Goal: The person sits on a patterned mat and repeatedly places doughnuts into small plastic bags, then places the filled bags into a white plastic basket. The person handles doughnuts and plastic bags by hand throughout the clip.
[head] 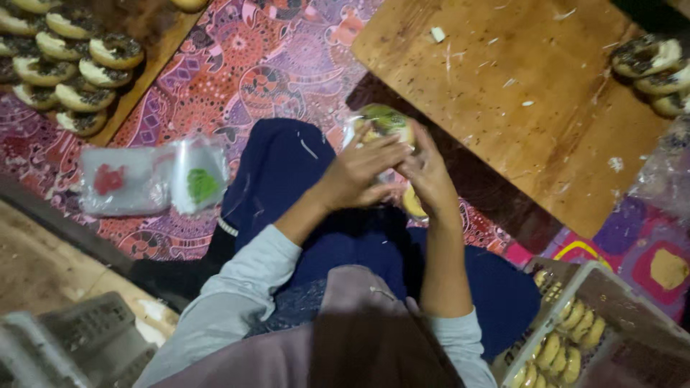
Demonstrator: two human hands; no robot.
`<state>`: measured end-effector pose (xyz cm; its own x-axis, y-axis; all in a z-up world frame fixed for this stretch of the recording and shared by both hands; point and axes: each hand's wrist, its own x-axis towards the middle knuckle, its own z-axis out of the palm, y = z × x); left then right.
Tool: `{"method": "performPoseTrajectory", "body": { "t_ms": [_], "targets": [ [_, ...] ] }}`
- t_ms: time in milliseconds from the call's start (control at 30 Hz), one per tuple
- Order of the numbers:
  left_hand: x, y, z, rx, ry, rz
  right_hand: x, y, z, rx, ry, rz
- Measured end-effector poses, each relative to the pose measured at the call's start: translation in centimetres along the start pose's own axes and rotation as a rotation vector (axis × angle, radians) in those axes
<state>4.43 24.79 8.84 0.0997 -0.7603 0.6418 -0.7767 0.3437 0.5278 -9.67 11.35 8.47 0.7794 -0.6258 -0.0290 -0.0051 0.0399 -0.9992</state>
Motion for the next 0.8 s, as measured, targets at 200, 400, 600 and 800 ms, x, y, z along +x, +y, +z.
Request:
{"method": "performPoseTrajectory", "body": {
  "t_ms": [200, 400, 600, 800],
  "targets": [
    [-8.1, 1.3, -4.8, -0.215, 0.312, -0.522, -2.2, -2.2, 6.1, -0.540, -0.148, 0.218],
    [-13.1, -0.7, -5.3, -0.625, 0.614, -0.926, -3.2, -2.9, 13.6, -0.750, -0.213, -0.347],
    [-13.2, -0.7, -5.0, -0.470, 0.565, -0.928, -2.0, -2.0, 14.4, -0.729, -0.180, -0.596],
    [-11.9, 1.6, -5.3, -0.158, 0.473, -0.859, 0.8, 2.5, 11.9, -0.747, -0.104, -0.268]
  ]
}}
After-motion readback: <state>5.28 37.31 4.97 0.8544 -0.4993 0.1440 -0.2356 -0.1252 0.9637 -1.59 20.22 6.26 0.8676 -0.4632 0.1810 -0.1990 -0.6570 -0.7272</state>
